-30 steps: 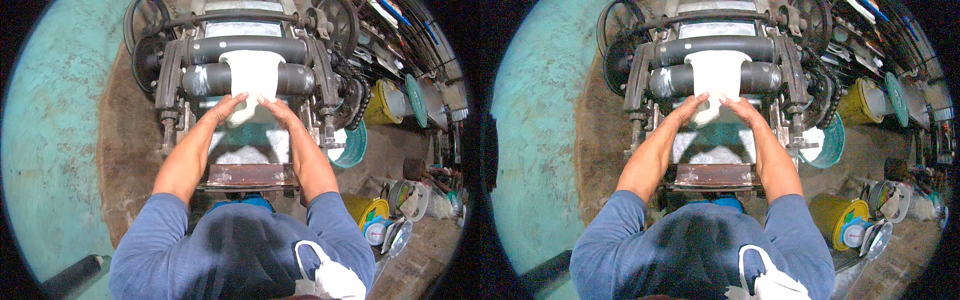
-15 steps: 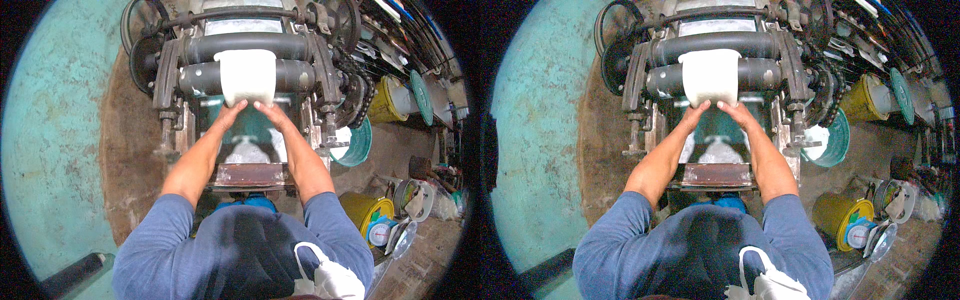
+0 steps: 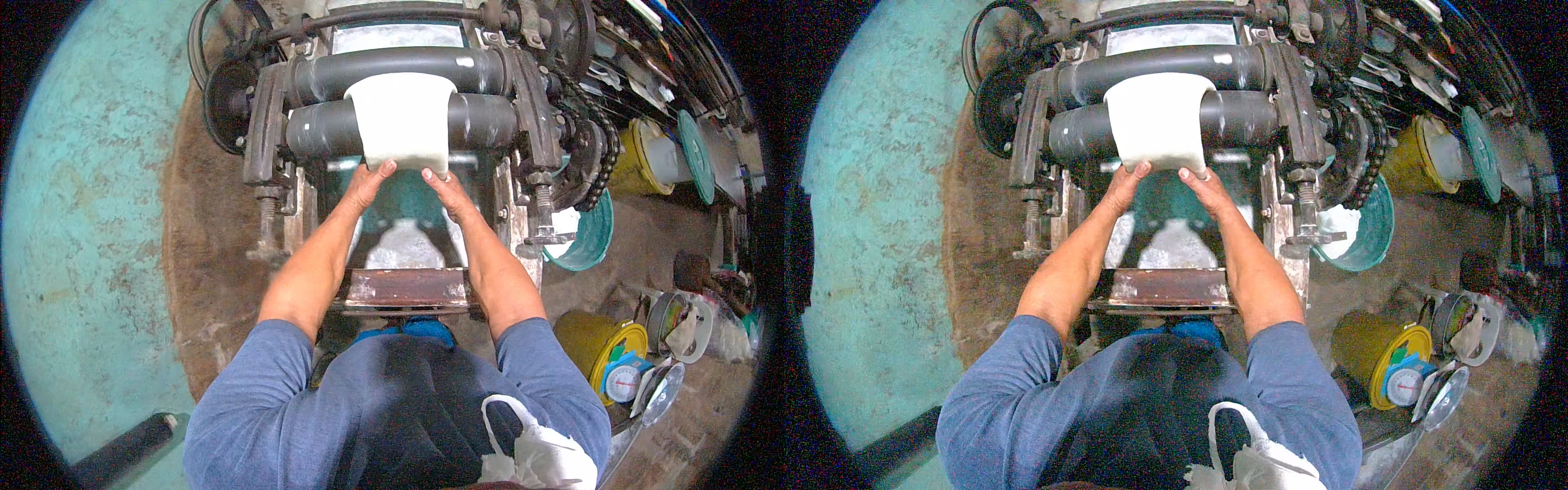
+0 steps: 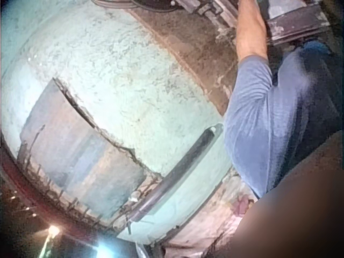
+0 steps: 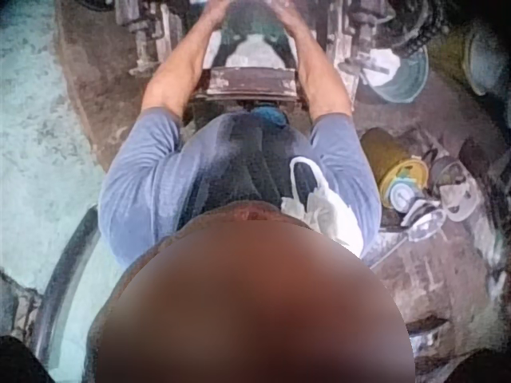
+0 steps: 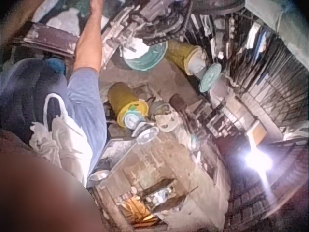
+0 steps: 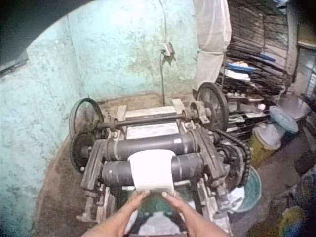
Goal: The person repeatedly feeds a white dough-like sheet through a three-roller machine, folding and refeeding it to thin and smooth the material. The person handles the sheet by hand, guiding it through the rollers and adjusting its position between passes.
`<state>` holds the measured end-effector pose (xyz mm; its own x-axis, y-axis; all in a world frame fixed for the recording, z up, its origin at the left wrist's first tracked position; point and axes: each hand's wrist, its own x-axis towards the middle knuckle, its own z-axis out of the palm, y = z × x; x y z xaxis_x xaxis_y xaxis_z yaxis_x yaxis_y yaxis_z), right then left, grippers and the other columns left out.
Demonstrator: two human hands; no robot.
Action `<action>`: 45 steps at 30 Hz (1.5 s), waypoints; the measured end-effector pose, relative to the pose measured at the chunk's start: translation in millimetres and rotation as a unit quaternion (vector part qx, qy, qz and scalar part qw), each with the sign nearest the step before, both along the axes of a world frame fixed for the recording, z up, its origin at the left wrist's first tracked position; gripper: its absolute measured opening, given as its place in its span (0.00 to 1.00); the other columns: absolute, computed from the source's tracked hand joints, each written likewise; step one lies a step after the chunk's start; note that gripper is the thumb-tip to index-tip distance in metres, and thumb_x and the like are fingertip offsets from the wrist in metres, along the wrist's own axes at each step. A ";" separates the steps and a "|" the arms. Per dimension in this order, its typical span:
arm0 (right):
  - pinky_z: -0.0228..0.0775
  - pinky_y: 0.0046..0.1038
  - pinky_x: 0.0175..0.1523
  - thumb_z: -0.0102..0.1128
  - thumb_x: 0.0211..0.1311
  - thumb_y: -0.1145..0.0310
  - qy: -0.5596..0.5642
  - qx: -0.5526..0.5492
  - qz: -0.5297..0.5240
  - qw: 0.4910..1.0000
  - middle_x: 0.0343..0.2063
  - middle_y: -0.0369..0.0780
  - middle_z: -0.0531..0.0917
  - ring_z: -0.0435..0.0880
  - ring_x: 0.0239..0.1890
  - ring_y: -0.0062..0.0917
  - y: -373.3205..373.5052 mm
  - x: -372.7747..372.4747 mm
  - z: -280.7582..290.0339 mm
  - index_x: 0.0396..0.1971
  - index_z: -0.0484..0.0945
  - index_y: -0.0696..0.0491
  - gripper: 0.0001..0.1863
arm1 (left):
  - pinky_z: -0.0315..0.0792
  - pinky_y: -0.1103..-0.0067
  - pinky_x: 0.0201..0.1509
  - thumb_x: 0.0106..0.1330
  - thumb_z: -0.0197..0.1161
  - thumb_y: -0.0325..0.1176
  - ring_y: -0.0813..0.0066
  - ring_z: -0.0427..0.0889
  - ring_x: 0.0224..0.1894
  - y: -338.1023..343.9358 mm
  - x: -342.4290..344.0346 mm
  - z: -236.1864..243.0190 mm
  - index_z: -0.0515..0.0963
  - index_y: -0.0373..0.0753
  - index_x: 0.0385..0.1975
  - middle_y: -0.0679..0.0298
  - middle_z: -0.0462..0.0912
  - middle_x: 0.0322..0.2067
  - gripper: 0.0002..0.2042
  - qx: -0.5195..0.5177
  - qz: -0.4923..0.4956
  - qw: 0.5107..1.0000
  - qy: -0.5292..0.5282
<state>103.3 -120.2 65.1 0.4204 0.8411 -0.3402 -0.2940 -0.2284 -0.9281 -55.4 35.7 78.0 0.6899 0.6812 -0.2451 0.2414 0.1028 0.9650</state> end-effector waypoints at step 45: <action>0.57 0.38 0.63 0.55 0.50 0.25 -0.054 -0.054 -0.026 0.997 0.60 0.45 0.72 0.68 0.61 0.32 0.8 -7.3 -22.9 0.63 0.66 0.58 0.54 | 0.60 0.74 0.65 0.69 0.56 0.42 0.69 0.67 0.59 -69.7 5.9 52.8 0.56 0.30 0.64 0.54 0.66 0.57 0.30 0.090 0.259 0.937 -0.217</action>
<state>96.0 -119.4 42.2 0.5015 0.7785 -0.3773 -0.2070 -0.3155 -0.9261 -49.5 -34.0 130.8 0.2642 0.9553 0.1328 -0.2147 -0.0759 0.9737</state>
